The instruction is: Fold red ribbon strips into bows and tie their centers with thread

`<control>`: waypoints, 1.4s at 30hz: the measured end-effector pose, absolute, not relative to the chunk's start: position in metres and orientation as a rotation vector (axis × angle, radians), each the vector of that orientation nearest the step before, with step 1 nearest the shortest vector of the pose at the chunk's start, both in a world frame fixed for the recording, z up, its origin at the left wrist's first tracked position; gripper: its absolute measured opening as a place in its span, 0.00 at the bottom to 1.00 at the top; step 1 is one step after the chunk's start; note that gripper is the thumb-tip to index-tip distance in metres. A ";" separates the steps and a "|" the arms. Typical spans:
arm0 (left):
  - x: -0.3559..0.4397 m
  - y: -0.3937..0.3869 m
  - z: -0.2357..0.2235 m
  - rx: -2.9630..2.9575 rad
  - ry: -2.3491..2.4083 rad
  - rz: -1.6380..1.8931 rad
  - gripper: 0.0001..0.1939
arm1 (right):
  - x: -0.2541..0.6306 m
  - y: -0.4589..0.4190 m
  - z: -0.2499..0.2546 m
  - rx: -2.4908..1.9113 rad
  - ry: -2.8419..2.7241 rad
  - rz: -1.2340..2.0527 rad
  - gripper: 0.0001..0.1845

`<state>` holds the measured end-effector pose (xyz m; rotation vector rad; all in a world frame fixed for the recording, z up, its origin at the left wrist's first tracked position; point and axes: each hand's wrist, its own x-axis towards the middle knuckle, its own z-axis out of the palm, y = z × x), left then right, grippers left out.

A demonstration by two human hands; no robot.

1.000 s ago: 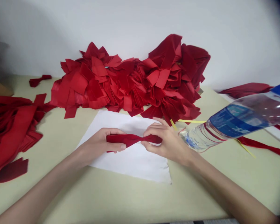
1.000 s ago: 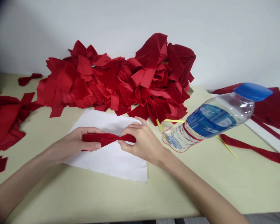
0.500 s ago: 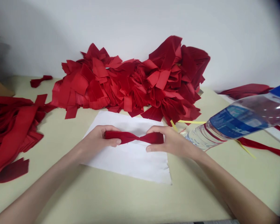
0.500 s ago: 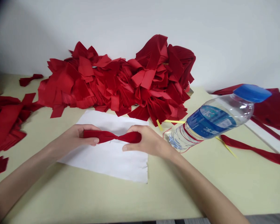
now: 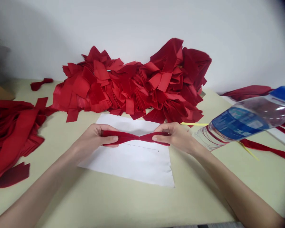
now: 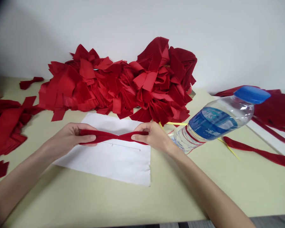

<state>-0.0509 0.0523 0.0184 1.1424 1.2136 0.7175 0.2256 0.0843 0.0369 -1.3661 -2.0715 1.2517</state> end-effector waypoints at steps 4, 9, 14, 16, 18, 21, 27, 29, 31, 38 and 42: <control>-0.051 0.053 0.020 1.204 1.216 0.572 0.12 | 0.220 0.081 0.034 -1.267 -2.183 1.424 0.13; -0.048 0.051 0.016 1.200 1.247 0.526 0.10 | 0.217 0.075 0.035 -1.181 -2.241 1.599 0.18; -0.045 0.049 0.021 1.225 1.205 0.512 0.11 | 0.217 0.075 0.034 -1.184 -2.112 1.806 0.18; -0.043 0.048 0.024 1.267 1.168 0.487 0.12 | 0.214 0.072 0.031 -1.179 -2.107 1.750 0.17; -0.041 0.047 0.025 1.295 1.148 0.441 0.13 | 0.209 0.069 0.027 -1.177 -2.114 1.708 0.16; -0.036 0.045 0.025 1.291 1.185 0.406 0.10 | 0.203 0.063 0.023 -1.208 -2.099 1.656 0.14; -0.030 0.039 0.027 1.283 1.273 0.493 0.08 | 0.202 0.062 0.022 -1.337 -2.064 1.468 0.12; -0.031 0.040 0.027 1.270 1.266 0.475 0.09 | 0.203 0.063 0.024 -1.353 -2.055 1.444 0.12; -0.034 0.042 0.026 1.252 1.235 0.453 0.09 | 0.203 0.064 0.026 -1.341 -2.024 1.498 0.12; -0.041 0.047 0.020 1.206 1.038 0.406 0.08 | 0.198 0.064 0.016 -1.202 -1.895 1.798 0.16; -0.044 0.049 0.014 1.246 1.095 0.391 0.10 | 0.209 0.071 0.012 -1.305 -1.970 1.685 0.14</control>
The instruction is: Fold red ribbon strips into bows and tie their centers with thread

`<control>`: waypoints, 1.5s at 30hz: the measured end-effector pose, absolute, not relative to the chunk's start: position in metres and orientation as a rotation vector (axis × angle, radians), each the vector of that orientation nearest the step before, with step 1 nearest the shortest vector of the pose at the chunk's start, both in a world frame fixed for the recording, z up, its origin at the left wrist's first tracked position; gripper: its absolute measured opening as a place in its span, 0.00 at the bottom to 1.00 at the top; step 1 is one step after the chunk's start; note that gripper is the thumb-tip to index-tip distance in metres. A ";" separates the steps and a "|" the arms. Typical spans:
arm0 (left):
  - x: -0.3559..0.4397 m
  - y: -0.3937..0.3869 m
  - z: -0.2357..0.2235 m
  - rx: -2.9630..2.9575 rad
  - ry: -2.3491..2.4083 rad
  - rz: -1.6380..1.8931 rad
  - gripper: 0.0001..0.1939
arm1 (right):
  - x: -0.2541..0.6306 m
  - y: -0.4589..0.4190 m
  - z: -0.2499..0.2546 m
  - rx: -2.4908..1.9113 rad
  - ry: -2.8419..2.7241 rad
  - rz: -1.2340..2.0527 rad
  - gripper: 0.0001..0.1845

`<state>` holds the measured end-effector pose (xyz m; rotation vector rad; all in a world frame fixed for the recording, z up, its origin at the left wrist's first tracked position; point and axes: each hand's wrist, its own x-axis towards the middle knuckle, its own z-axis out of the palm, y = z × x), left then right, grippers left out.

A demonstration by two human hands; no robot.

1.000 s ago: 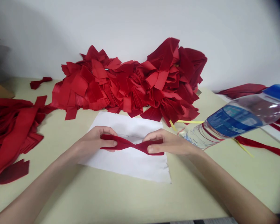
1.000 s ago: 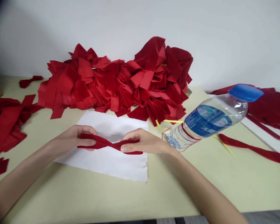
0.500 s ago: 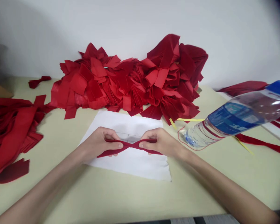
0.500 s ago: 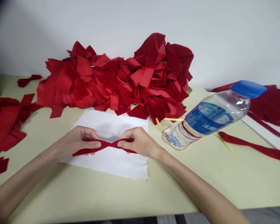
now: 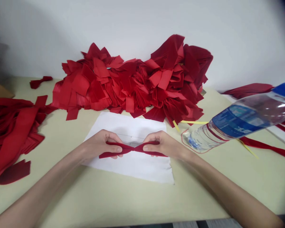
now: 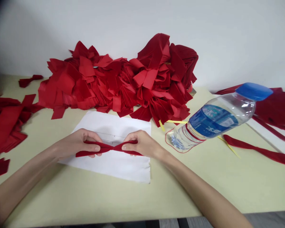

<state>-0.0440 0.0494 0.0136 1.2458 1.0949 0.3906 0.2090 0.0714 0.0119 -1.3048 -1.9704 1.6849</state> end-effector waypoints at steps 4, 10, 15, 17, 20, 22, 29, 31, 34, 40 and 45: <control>-0.050 0.055 0.008 1.237 1.167 0.453 0.10 | 0.227 0.084 0.014 -1.311 -1.988 1.611 0.13; -0.060 0.061 0.005 1.198 1.216 0.530 0.11 | 0.232 0.091 0.012 -1.410 -1.820 1.498 0.16; -0.068 0.063 0.004 1.094 1.281 0.637 0.13 | 0.232 0.090 0.011 -1.433 -1.562 1.613 0.17; -0.071 0.064 0.003 1.051 1.266 0.664 0.14 | 0.234 0.090 0.010 -1.360 -1.465 1.660 0.16; -0.074 0.065 0.002 0.994 1.272 0.731 0.14 | 0.237 0.092 0.008 -1.289 -1.359 1.691 0.12; -0.075 0.065 0.001 0.977 1.295 0.799 0.12 | 0.238 0.093 0.007 -1.339 -1.302 1.662 0.13; -0.077 0.064 0.001 1.046 1.343 0.836 0.09 | 0.235 0.095 0.011 -1.408 -1.319 1.574 0.14; -0.079 0.064 0.001 1.059 1.331 0.808 0.11 | 0.235 0.095 0.010 -1.361 -1.363 1.601 0.14; -0.082 0.064 0.000 1.080 1.332 0.750 0.17 | 0.236 0.095 0.005 -1.312 -1.390 1.614 0.14; -0.085 0.069 -0.007 1.022 1.465 0.924 0.15 | 0.240 0.096 0.001 -1.414 -1.457 1.602 0.15; -0.079 0.070 -0.008 1.071 1.568 1.077 0.15 | 0.241 0.095 0.006 -1.448 -1.535 1.594 0.16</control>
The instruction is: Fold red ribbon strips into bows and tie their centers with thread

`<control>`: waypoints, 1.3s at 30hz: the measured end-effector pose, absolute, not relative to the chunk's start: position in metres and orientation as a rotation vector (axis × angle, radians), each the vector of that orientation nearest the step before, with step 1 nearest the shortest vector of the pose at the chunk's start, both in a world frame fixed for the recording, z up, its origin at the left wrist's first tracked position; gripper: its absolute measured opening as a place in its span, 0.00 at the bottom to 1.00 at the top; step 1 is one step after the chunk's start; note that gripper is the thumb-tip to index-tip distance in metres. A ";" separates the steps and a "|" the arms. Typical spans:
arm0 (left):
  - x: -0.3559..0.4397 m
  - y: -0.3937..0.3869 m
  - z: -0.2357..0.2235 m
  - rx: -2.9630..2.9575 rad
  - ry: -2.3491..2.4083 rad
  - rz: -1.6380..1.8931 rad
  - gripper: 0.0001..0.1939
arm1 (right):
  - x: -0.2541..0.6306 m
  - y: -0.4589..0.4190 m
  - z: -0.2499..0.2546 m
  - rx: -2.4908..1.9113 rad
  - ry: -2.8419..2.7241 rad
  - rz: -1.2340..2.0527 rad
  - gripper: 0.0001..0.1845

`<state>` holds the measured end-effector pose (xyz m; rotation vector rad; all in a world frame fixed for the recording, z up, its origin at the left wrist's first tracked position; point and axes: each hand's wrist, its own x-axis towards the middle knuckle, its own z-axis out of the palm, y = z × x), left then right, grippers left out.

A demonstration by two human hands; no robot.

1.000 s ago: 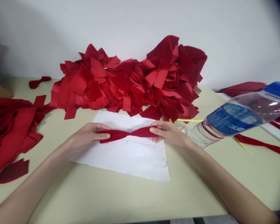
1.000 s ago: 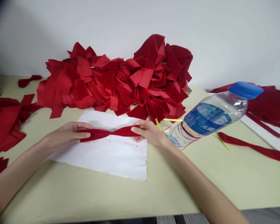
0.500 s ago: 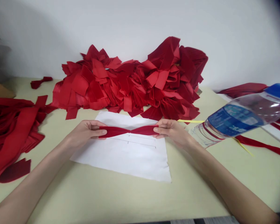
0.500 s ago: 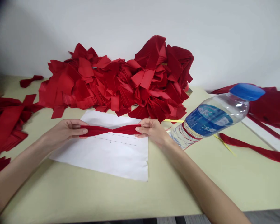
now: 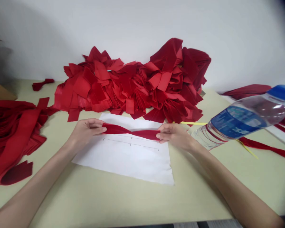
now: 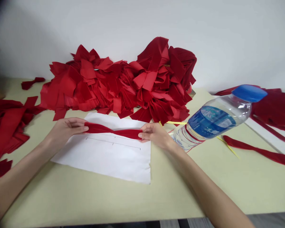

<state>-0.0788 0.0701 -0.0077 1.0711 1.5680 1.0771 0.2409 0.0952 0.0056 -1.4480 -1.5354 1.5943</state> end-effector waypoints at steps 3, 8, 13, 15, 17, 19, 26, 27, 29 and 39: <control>-0.072 0.068 -0.006 1.126 1.561 1.076 0.13 | 0.243 0.095 0.009 -1.488 -1.791 1.531 0.14; -0.064 0.065 -0.004 1.174 1.546 1.043 0.13 | 0.239 0.093 0.017 -1.498 -2.176 0.696 0.12; -0.063 0.062 -0.004 1.131 1.508 1.030 0.15 | 0.204 0.084 0.013 -1.240 -2.347 0.515 0.12; -0.063 0.062 -0.006 1.099 1.491 1.031 0.15 | 0.189 0.082 0.008 -1.154 -2.405 0.517 0.13; -0.065 0.061 -0.007 1.045 1.446 1.047 0.16 | 0.180 0.081 0.005 -1.106 -2.434 0.471 0.12; -0.066 0.061 -0.006 0.973 1.349 1.101 0.15 | 0.176 0.079 0.004 -1.089 -2.421 0.430 0.09; -0.062 0.060 0.004 0.682 0.903 1.215 0.09 | 0.178 0.065 0.023 -1.196 -2.225 0.563 0.06; -0.060 0.059 0.004 0.659 0.906 1.227 0.09 | 0.178 0.063 0.026 -1.200 -2.212 0.580 0.06; -0.055 0.058 0.002 0.649 0.954 1.220 0.07 | 0.176 0.059 0.031 -1.202 -2.187 0.635 0.07; -0.023 0.033 0.003 1.104 1.094 0.892 0.11 | 0.170 0.050 0.035 -1.086 -1.858 1.520 0.12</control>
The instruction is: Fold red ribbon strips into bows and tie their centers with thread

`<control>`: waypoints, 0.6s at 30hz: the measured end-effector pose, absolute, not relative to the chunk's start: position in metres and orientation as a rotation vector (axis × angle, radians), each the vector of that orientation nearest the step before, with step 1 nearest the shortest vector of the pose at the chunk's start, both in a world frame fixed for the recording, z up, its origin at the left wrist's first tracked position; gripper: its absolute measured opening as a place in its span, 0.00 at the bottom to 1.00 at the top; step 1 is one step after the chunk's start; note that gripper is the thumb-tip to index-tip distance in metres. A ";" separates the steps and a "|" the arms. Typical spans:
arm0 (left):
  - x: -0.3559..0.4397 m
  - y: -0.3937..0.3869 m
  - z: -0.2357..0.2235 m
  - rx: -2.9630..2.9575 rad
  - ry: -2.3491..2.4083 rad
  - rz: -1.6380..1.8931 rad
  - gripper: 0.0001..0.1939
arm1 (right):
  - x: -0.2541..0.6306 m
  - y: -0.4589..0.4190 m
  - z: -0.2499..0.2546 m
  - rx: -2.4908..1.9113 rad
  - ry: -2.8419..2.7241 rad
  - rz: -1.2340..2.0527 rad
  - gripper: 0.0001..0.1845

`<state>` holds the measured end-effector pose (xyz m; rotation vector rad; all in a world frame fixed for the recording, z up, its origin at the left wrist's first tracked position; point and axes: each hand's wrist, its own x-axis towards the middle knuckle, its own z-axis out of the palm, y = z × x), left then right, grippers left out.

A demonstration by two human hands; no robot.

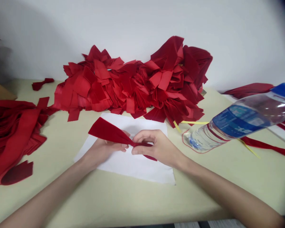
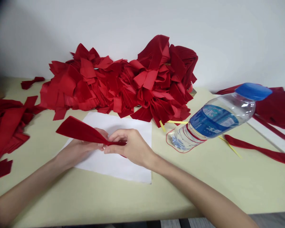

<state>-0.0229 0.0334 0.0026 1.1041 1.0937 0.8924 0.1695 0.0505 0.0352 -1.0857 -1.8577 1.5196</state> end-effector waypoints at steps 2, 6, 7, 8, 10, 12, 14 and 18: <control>-0.020 0.030 0.005 1.140 1.059 0.883 0.14 | 0.169 0.051 0.034 -1.036 -1.742 1.718 0.12; -0.018 0.027 0.008 1.178 0.981 0.931 0.10 | 0.172 0.053 0.031 -0.943 -1.603 1.945 0.11; -0.017 0.026 0.008 1.193 0.964 0.951 0.07 | 0.173 0.054 0.030 -0.906 -1.580 2.003 0.11; -0.017 0.026 0.008 1.209 0.948 0.964 0.04 | 0.173 0.054 0.029 -0.870 -1.552 2.067 0.12; -0.018 0.026 0.008 1.230 0.933 0.960 0.06 | 0.174 0.054 0.027 -0.809 -1.479 2.203 0.14; -0.018 0.025 0.007 1.225 0.936 0.936 0.10 | 0.174 0.054 0.024 -0.759 -1.412 2.322 0.16; -0.019 0.025 0.006 1.214 0.926 0.922 0.12 | 0.173 0.053 0.022 -0.715 -1.392 2.384 0.17; -0.020 0.025 0.006 1.231 0.863 0.919 0.13 | 0.173 0.052 0.021 -0.678 -1.421 2.390 0.18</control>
